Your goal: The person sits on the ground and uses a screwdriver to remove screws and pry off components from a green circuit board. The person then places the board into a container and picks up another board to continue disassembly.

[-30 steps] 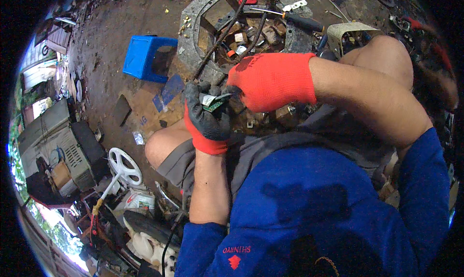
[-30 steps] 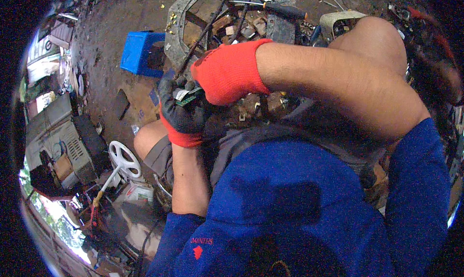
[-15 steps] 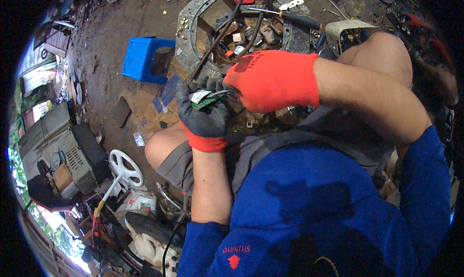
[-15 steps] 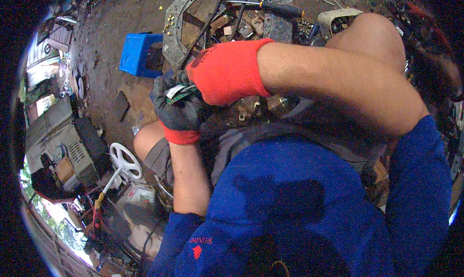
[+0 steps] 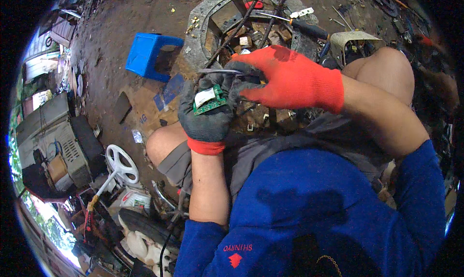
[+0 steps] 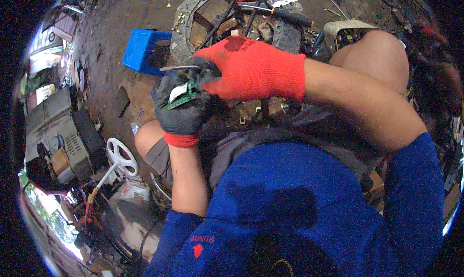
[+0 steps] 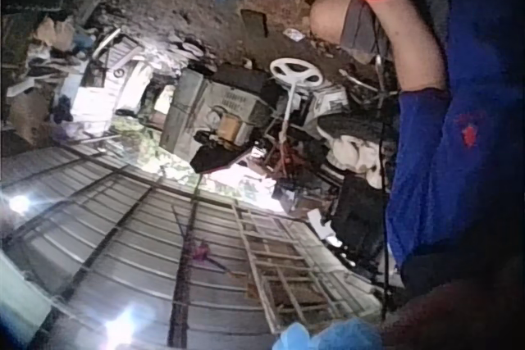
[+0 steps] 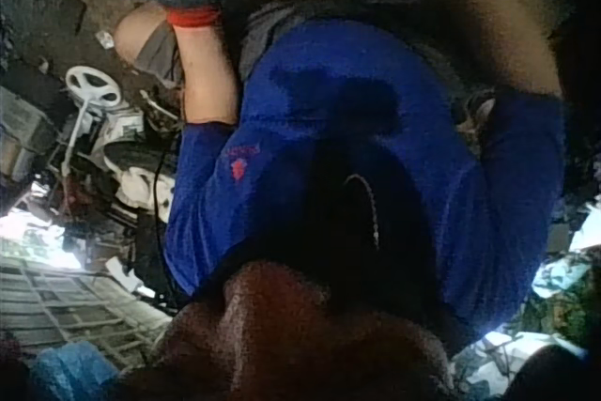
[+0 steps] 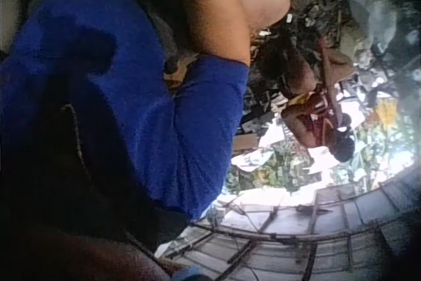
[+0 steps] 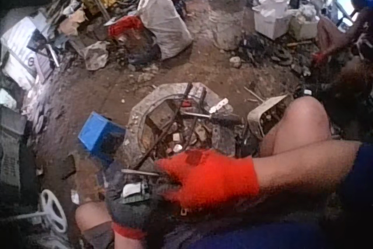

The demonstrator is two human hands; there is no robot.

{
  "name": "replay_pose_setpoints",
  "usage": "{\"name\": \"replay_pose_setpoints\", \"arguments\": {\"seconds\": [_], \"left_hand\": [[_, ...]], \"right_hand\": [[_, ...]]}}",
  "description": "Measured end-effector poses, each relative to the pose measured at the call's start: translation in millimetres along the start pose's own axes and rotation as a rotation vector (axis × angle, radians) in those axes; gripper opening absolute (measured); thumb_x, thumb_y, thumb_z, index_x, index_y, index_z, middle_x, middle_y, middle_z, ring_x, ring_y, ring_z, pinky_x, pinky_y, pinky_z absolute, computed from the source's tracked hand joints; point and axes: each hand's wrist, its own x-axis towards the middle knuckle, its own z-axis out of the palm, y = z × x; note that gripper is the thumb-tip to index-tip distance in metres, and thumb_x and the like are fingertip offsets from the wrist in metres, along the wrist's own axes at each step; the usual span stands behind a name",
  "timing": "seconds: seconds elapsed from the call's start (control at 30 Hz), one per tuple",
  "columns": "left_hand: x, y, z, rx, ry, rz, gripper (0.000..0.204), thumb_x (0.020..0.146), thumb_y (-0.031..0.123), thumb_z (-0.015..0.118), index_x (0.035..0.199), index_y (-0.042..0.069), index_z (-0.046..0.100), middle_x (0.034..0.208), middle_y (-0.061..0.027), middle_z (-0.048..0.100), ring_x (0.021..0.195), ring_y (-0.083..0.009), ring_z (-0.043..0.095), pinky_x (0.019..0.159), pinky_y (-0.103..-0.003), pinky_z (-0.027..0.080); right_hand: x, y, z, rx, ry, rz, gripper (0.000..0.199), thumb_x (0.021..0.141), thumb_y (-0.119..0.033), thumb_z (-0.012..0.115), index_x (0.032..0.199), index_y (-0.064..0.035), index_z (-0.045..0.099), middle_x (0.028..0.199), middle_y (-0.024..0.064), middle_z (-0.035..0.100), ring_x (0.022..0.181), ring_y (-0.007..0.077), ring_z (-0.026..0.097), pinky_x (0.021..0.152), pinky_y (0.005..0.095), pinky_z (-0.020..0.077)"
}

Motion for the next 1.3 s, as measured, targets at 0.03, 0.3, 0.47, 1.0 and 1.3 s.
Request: {"name": "replay_pose_setpoints", "arguments": {"seconds": [0.03,0.3,0.47,1.0,1.3], "left_hand": [[-0.6,-2.0,-3.1,0.158,-0.007,0.02,0.04,0.093,0.034,0.048,0.11,-0.001,0.061,0.12,-0.0218,0.06,0.118,-0.0368,0.053,0.104,-0.054,0.038],[-8.3,-3.5,6.0,1.161,-0.307,0.102,0.04,0.088,0.017,0.055,0.125,0.005,0.053,0.118,-0.0106,0.064,0.107,-0.0205,0.062,0.095,-0.034,0.048],[-12.0,0.1,13.2,1.621,-0.442,0.248,0.044,0.087,0.015,0.058,0.129,0.005,0.051,0.117,-0.0096,0.064,0.105,-0.0206,0.063,0.095,-0.034,0.049],[-6.4,-12.8,0.0,0.135,-0.064,-0.362,0.059,0.087,0.058,0.046,0.127,0.015,0.052,0.124,-0.0091,0.06,0.11,-0.0263,0.059,0.104,-0.05,0.038],[-2.0,-28.8,18.0,-0.158,0.03,0.037,0.055,0.096,0.052,0.044,0.122,0.005,0.053,0.112,-0.0174,0.063,0.099,-0.0325,0.063,0.08,-0.042,0.056]], "right_hand": [[6.1,-1.1,1.6,0.049,0.029,-0.041,0.038,0.078,-0.029,0.064,0.107,-0.0053,0.062,0.096,0.0192,0.066,0.09,0.0358,0.064,0.08,0.0436,0.0511],[7.5,-5.2,-1.4,0.106,-0.332,-0.09,0.05,0.075,-0.023,0.072,0.12,-0.0057,0.058,0.104,0.0168,0.063,0.099,0.0345,0.061,0.085,0.0404,0.0491],[8.9,-6.5,-5.3,0.144,-0.405,-0.07,0.058,0.072,-0.026,0.074,0.124,-0.0095,0.056,0.106,0.017,0.061,0.1,0.0354,0.06,0.086,0.0416,0.0485],[6.3,7.3,2.2,0.262,-0.397,-0.107,0.058,0.078,-0.024,0.071,0.13,-0.0051,0.052,0.115,0.02,0.062,0.107,0.0337,0.06,0.092,0.0395,0.0472],[2.6,4.4,18.9,0.17,-0.259,0.104,0.052,0.082,-0.023,0.069,0.128,-0.0041,0.053,0.117,0.0192,0.062,0.111,0.0332,0.059,0.094,0.0391,0.0466]]}}
